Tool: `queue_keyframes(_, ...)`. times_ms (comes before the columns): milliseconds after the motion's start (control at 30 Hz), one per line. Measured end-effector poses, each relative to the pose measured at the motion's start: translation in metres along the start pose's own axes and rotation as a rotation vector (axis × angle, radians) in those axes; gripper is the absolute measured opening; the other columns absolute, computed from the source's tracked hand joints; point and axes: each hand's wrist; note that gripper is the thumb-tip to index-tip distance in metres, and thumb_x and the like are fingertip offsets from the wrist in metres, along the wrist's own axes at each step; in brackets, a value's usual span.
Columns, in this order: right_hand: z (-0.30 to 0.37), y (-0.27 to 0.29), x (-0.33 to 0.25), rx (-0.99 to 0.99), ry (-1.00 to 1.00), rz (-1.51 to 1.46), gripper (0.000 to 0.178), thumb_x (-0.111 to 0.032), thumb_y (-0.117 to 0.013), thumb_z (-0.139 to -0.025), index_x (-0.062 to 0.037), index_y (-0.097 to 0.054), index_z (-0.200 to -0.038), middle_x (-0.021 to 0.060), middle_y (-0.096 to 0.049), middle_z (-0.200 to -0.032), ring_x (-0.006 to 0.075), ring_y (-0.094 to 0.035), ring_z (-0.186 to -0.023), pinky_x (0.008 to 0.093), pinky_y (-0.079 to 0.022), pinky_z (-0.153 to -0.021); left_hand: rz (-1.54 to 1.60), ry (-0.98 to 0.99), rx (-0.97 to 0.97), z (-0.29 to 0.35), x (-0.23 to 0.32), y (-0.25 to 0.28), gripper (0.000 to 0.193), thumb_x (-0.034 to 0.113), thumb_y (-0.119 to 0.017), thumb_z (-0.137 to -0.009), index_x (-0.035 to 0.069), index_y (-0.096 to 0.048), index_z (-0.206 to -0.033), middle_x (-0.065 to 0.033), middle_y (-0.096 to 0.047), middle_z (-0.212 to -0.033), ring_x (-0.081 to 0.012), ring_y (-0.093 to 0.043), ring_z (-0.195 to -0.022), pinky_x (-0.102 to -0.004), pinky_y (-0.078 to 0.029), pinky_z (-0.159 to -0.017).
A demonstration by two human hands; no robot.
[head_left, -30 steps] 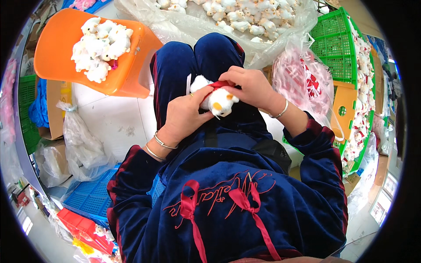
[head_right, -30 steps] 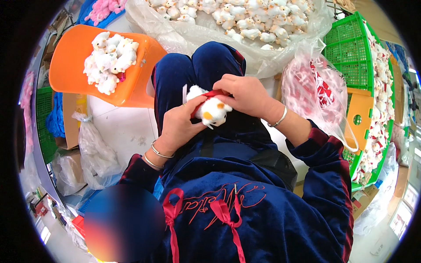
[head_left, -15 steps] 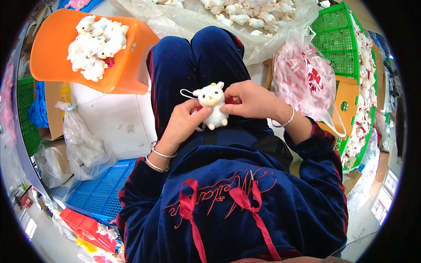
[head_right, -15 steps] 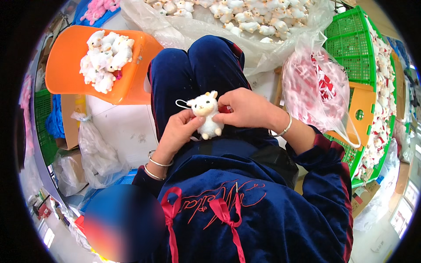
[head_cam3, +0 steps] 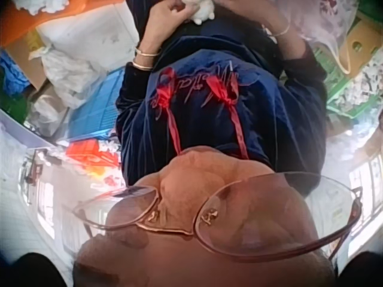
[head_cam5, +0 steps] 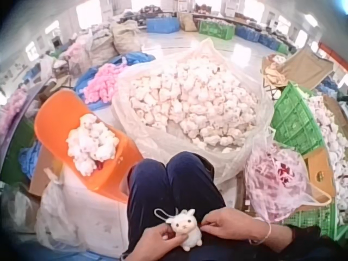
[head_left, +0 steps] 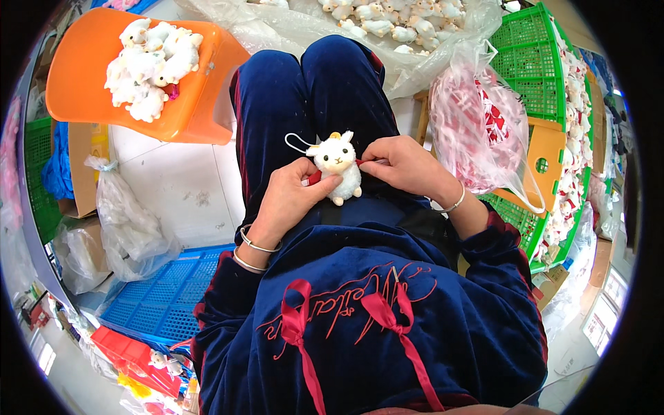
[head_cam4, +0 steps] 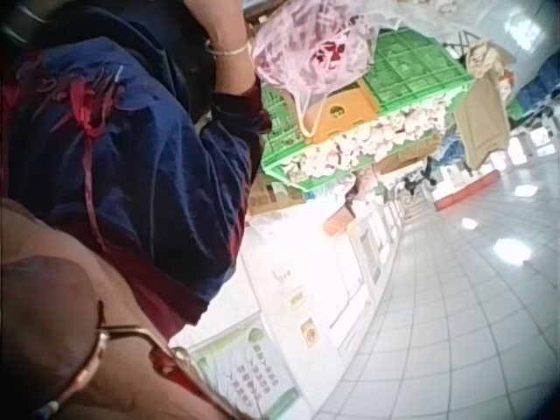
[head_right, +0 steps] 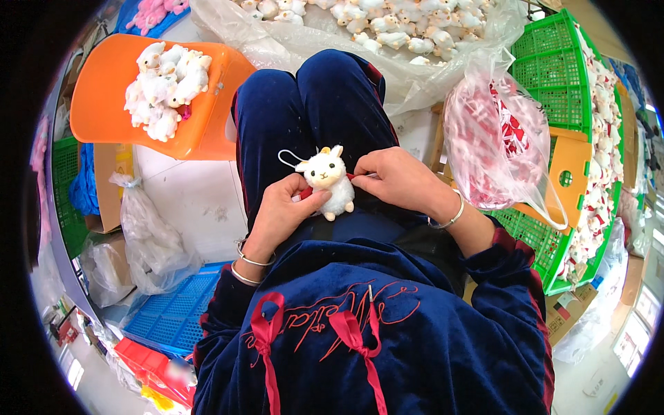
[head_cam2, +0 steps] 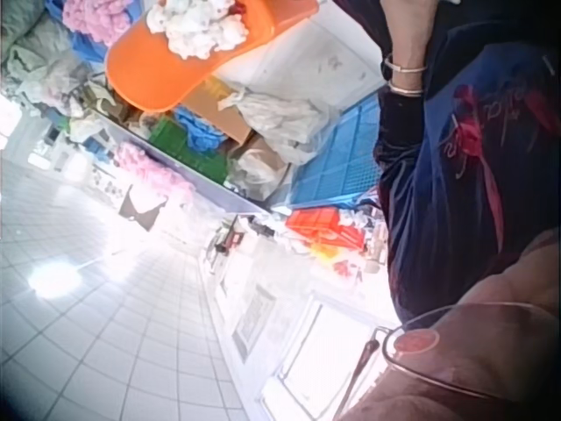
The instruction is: The person ties red ribbons around the necks of small white plush toys. They pick up each toy, wrap the ribbon, and tie a bow by hand, repeating the process for multiple items.
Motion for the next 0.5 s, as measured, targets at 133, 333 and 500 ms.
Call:
queue_keyframes(133,0.001,-0.014,0.008,0.163,0.121,0.017,0.019,-0.018,-0.071,-0.09,0.0004,-0.071,-0.093,0.0179,-0.071,-0.08,0.0332,-0.069,-0.072,0.0398,-0.053,-0.068,-0.11,0.002,0.019,0.0,0.002,0.003,0.043,0.037,-0.085,-0.085,-0.002,-0.068,-0.084,-0.011,-0.071,-0.076,-0.0144,-0.065,-0.067,-0.0305,-0.053,-0.064)
queue_keyframes(333,0.004,-0.022,-0.006,0.118,-0.054,-0.206,0.014,-0.012,-0.069,-0.088,0.0016,-0.067,-0.088,0.0163,-0.067,-0.073,0.025,-0.066,-0.063,0.0358,-0.051,-0.062,-0.119,-0.003,0.002,0.001,0.003,0.003,0.036,0.03,-0.086,-0.086,-0.001,-0.068,-0.088,-0.0041,-0.068,-0.079,-0.0076,-0.059,-0.072,-0.0251,-0.049,-0.064)
queue_keyframes(500,0.003,-0.032,-0.003,0.075,-0.104,-0.383,0.013,-0.01,-0.069,-0.089,0.0016,-0.063,-0.084,0.0098,-0.064,-0.069,0.0112,-0.056,-0.062,0.0295,-0.047,-0.059,-0.08,-0.032,-0.004,0.0,0.001,0.002,0.033,0.026,-0.086,-0.086,-0.001,-0.068,-0.091,-0.0047,-0.069,-0.082,-0.0078,-0.061,-0.074,-0.025,-0.051,-0.067)
Point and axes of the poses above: each hand's wrist, its own z-axis away from the middle knuckle, its own y-axis out of the back of the hand, x = y × z
